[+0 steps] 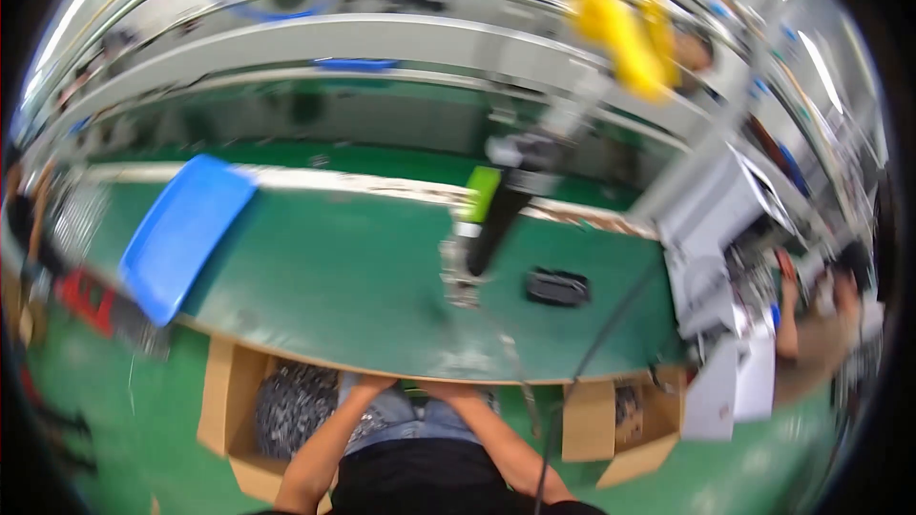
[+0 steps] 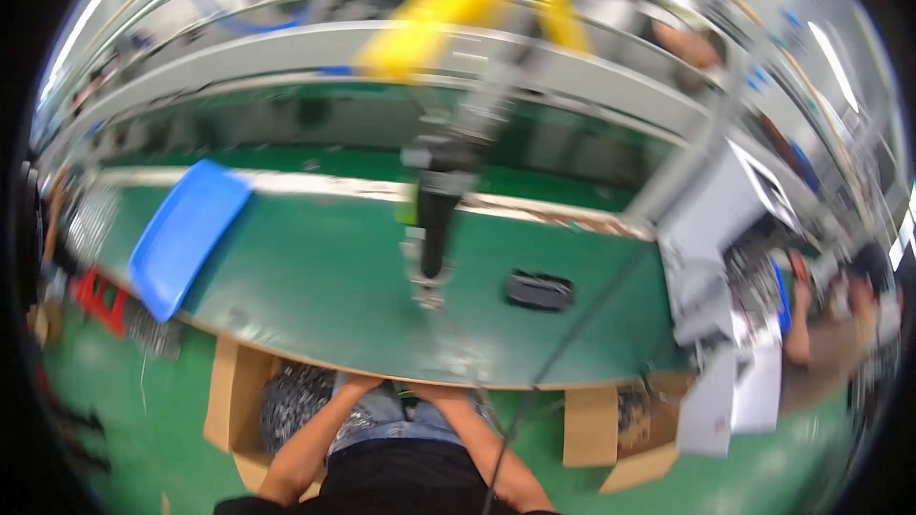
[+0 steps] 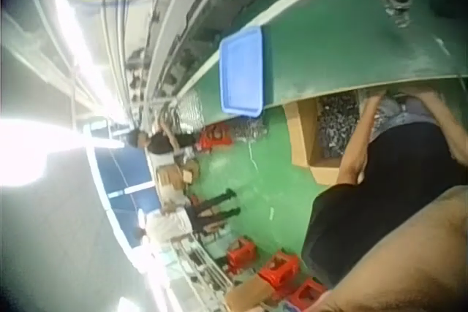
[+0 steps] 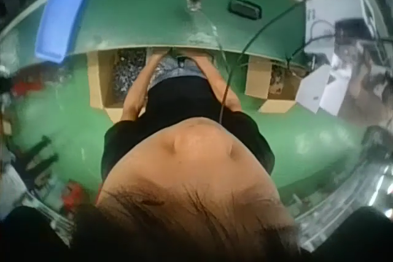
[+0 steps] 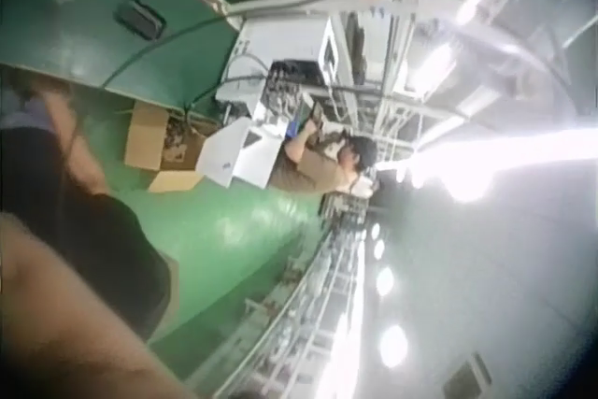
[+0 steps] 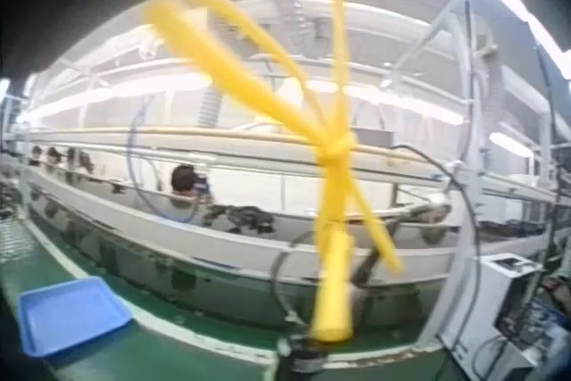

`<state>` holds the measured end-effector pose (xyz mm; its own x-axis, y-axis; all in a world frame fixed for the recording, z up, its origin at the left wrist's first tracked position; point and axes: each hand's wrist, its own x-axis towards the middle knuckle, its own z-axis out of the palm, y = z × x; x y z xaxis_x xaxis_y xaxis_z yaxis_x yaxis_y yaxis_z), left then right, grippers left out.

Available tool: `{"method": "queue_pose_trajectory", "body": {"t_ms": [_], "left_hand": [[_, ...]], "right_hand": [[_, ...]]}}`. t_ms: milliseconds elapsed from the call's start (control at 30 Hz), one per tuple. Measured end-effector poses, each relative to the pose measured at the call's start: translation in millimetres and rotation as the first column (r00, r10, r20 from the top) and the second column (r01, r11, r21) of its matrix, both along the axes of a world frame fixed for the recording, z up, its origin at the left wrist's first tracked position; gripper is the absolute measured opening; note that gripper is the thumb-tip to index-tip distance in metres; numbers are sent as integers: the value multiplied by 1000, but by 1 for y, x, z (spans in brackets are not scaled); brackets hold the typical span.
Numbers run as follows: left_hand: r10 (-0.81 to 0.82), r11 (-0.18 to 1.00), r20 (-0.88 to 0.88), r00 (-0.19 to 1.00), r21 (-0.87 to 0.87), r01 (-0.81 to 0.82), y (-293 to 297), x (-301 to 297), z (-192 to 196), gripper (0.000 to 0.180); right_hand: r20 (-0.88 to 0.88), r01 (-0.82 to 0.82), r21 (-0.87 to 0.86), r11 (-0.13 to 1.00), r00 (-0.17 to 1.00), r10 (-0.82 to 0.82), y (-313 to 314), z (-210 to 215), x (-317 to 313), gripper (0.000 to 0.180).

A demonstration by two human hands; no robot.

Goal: The person assembles small electronic components using an electric screwdriver on a factory production line.

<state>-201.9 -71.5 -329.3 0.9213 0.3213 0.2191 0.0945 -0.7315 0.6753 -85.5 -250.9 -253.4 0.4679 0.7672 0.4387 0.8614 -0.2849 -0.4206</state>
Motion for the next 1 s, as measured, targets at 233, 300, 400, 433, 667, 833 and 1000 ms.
{"method": "queue_pose_trajectory", "body": {"t_ms": [233, 300, 400, 433, 667, 833, 1000], "left_hand": [[-88, -312, 172, 981, -940, 137, -69, -16, 132, 59], [-116, -183, 139, 983, -976, 117, -76, -23, 142, 66], [-154, -3, 122, 981, -992, 123, -84, -30, 154, 76], [-147, 66, 116, 982, -990, 127, -84, -36, 162, 80], [-781, -66, 214, 586, -962, 263, -30, -50, 236, 104], [-809, -78, 197, 554, -970, 231, -26, -26, 243, 106], [-824, -65, 176, 539, -973, 219, -21, -19, 263, 110]], "right_hand": [[-568, -22, 135, 991, 818, 96, -2, 61, -83, 80], [-772, 62, 134, 989, 632, 65, -2, 72, -92, 80], [-728, -8, 211, 978, 666, 162, -9, 94, -90, 79], [-755, -92, 197, 976, 621, 210, -11, 110, -92, 80], [-785, -510, 530, 677, 7, 619, -22, 165, -77, 79], [-756, -498, 651, 572, -496, 428, -39, 195, -64, 97], [-669, -578, 743, 339, -623, 405, -37, 217, -51, 91]]}}
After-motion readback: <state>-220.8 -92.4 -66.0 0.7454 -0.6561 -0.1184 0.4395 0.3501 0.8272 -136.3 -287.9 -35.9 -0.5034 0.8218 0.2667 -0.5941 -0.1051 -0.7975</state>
